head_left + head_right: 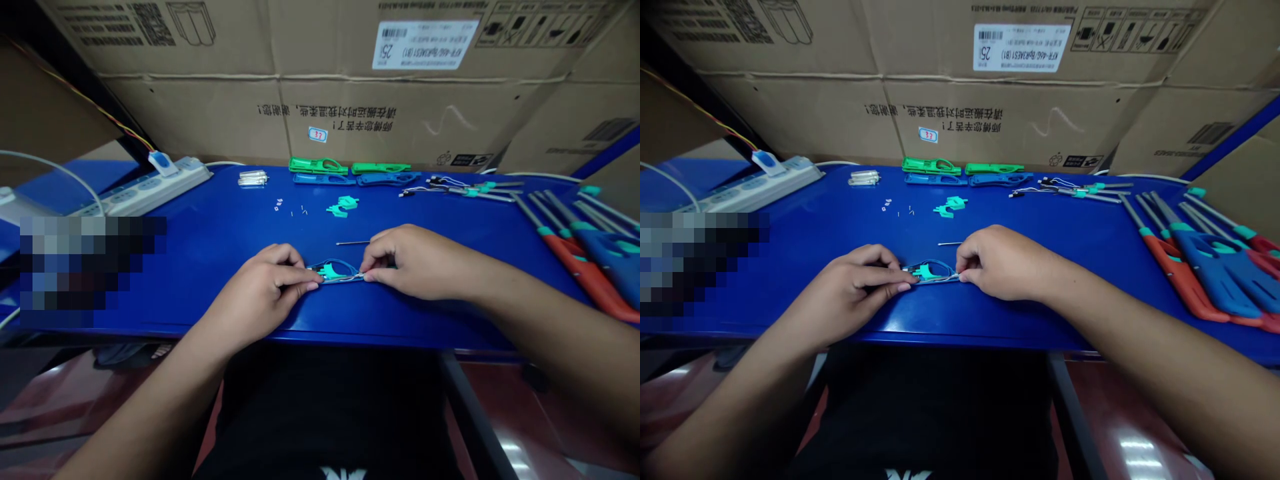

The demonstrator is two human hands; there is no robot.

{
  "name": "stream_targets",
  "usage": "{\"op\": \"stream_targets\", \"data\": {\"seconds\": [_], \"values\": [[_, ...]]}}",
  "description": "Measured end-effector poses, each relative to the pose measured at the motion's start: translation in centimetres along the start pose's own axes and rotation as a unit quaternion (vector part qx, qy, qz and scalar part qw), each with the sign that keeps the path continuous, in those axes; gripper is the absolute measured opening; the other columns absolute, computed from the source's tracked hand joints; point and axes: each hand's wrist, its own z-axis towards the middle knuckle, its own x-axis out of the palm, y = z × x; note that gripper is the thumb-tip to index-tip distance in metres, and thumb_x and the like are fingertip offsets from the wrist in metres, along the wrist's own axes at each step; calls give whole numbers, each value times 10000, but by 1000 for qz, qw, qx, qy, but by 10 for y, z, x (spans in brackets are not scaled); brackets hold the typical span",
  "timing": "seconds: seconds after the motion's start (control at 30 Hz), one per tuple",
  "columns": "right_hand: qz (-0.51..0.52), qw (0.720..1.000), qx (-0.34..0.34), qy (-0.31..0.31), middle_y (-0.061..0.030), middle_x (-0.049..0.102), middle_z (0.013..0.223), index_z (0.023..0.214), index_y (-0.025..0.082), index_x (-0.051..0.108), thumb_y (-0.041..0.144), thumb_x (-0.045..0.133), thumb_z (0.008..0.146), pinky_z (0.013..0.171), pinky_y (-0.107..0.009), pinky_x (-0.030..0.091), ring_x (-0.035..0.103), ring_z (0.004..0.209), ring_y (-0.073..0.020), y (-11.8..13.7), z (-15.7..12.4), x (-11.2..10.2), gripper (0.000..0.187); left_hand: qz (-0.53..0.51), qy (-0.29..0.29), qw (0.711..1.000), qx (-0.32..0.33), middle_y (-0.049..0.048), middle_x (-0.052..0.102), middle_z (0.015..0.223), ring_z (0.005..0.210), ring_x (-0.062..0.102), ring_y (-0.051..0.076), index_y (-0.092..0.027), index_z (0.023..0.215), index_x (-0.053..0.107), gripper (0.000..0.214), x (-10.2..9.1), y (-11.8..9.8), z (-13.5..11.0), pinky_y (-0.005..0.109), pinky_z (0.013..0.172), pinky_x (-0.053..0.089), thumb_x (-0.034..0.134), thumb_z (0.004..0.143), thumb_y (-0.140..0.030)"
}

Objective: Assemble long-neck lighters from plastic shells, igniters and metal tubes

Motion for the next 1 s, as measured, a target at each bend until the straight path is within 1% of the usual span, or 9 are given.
{"op": "stream_targets", "data": {"seconds": [0.13,0.27,0.37,0.47,0.57,0.7,0.83,0.93,1.0], "values": [[-5,999,-48,-6,-8,720,876,837,235,723,192,639,848,688,-291,482,645,786,-163,-2,-3,2,95,-5,8,1000,-10,39,650,981,911,618,166,-259,1069,739,192,-4,-2,-1,315,807,505,591,948,-273],[-6,996,-93,-1,-34,692,967,979,217,698,225,597,906,740,-298,481,630,842,-168,-6,-7,2,125,-17,-4,999,-48,22,701,1019,938,646,165,-219,1042,699,159,-8,-3,-3,306,837,515,657,906,-291],[-14,989,-143,16,-42,675,1038,1148,241,677,229,548,950,790,-309,480,623,903,-173,-8,-8,1,237,-14,-15,999,-30,16,730,1033,1034,647,179,-223,1033,710,147,-9,0,-5,329,919,509,641,919,-285],[-37,982,-186,26,-55,654,988,1208,258,686,217,479,984,755,-308,472,601,868,-174,-10,-8,2,308,-13,-16,1000,-16,12,745,1033,1087,635,183,-238,1058,726,171,-9,3,-8,349,968,500,607,938,-259],[-62,980,-190,22,-56,625,915,1220,273,701,205,468,978,687,-296,452,570,793,-168,-12,-9,4,343,-11,-11,1000,-15,26,729,1032,1057,627,188,-242,1064,738,192,-12,3,-9,365,943,505,596,935,-237],[-67,978,-198,13,-44,606,890,1242,307,694,182,477,967,679,-287,438,549,779,-159,-15,-10,6,372,13,-8,1000,-26,44,667,1014,954,598,187,-264,1062,752,212,-17,2,-9,376,872,497,583,936,-240],[-31,979,-201,12,-36,600,879,1223,310,706,207,485,979,689,-277,435,553,790,-147,-17,-9,7,345,-22,14,999,-42,23,660,978,905,592,166,-286,1113,732,245,-20,4,-11,347,849,485,582,931,-220],[4,983,-185,23,-39,609,891,1205,291,718,231,496,984,704,-273,448,566,801,-140,-16,-8,6,318,-38,19,997,-63,8,671,980,926,597,162,-284,1090,728,210,-20,6,-11,333,860,477,596,932,-238],[19,984,-175,31,-38,618,910,1195,292,722,252,512,982,741,-284,461,575,839,-147,-15,-7,5,302,-35,24,996,-73,2,674,991,948,598,163,-280,1070,725,183,-21,7,-10,331,874,471,602,937,-257]]}}
